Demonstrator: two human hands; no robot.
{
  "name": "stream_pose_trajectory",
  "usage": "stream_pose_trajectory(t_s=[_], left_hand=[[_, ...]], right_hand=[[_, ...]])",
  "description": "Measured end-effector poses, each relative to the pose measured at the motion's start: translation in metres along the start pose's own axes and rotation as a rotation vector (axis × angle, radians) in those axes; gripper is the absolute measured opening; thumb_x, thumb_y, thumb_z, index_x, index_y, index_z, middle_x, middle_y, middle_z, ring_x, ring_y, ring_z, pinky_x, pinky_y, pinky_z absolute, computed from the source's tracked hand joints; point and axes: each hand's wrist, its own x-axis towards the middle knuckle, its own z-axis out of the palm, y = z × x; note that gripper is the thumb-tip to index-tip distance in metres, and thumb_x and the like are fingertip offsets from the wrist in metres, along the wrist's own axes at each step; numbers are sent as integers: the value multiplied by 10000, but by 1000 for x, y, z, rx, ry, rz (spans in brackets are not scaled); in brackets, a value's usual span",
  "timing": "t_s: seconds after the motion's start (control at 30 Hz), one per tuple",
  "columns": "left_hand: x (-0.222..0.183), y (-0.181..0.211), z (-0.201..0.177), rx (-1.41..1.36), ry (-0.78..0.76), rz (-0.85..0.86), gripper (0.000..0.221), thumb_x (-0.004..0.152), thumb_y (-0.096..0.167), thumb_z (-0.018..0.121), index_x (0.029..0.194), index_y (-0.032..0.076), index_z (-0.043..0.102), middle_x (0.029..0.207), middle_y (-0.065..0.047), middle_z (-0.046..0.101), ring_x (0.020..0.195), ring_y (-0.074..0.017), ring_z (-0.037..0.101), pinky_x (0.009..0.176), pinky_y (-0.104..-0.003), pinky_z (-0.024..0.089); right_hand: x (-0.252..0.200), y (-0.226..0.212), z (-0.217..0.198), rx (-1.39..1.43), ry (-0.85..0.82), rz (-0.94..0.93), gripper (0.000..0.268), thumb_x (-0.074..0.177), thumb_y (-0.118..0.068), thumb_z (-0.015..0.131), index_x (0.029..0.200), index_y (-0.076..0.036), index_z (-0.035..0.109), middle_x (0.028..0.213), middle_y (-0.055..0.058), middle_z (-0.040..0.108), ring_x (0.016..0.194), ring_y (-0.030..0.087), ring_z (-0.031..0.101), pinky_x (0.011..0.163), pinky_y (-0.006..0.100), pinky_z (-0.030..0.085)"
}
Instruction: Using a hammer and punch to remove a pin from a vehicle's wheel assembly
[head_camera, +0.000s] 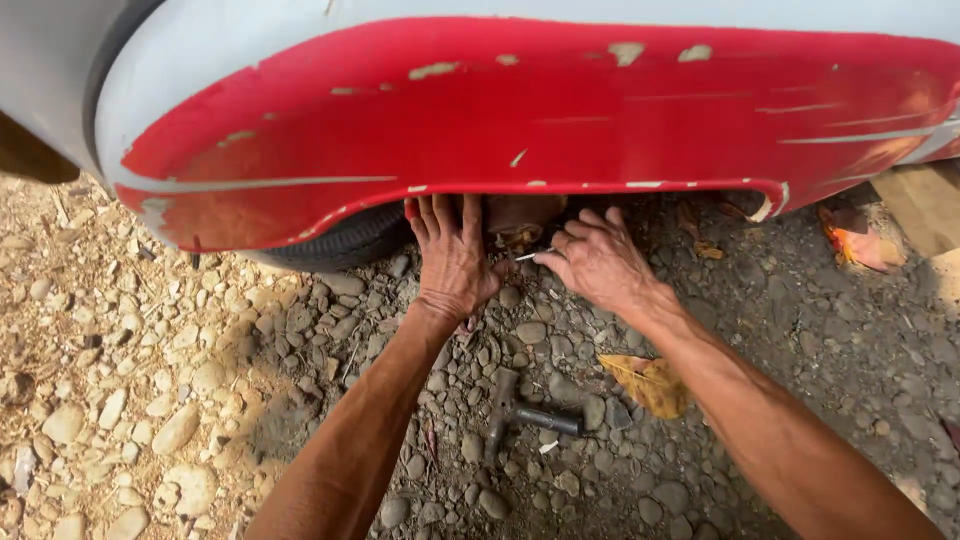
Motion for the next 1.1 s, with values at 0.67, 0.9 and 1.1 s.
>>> stream_pose_trajectory(t_s=[0.67, 0.9, 1.1], left_hand=[[-9, -4, 12, -29, 83, 35, 1288, 672, 605, 838, 1612, 69, 140, 1437, -462, 266, 1341, -694, 255, 1067, -756, 241], [-4, -9, 20, 89, 1, 44, 1166, 804, 620, 708, 1570, 13, 70, 1486, -488, 152, 1354, -739, 176, 1123, -816, 108], [4, 2, -10, 41, 54, 20, 1213, 696, 586, 801, 1581, 43, 174, 1506, -425, 224, 1368, -644, 262, 1156, -738, 154]], right_hand=[[1, -6, -17, 329, -122, 301, 354, 948, -497, 676, 1163, -222, 730, 1222, 110, 718, 1178, 398, 644, 1030, 516, 468], [-91, -116, -53, 695, -813, 713, 508, 886, -418, 752, 1224, -105, 537, 1035, 63, 618, 815, 187, 634, 646, 329, 635], [-146, -143, -3, 735, -939, 475, 257, 999, -160, 636, 1176, -104, 459, 1115, 88, 663, 821, 189, 715, 756, 364, 697]])
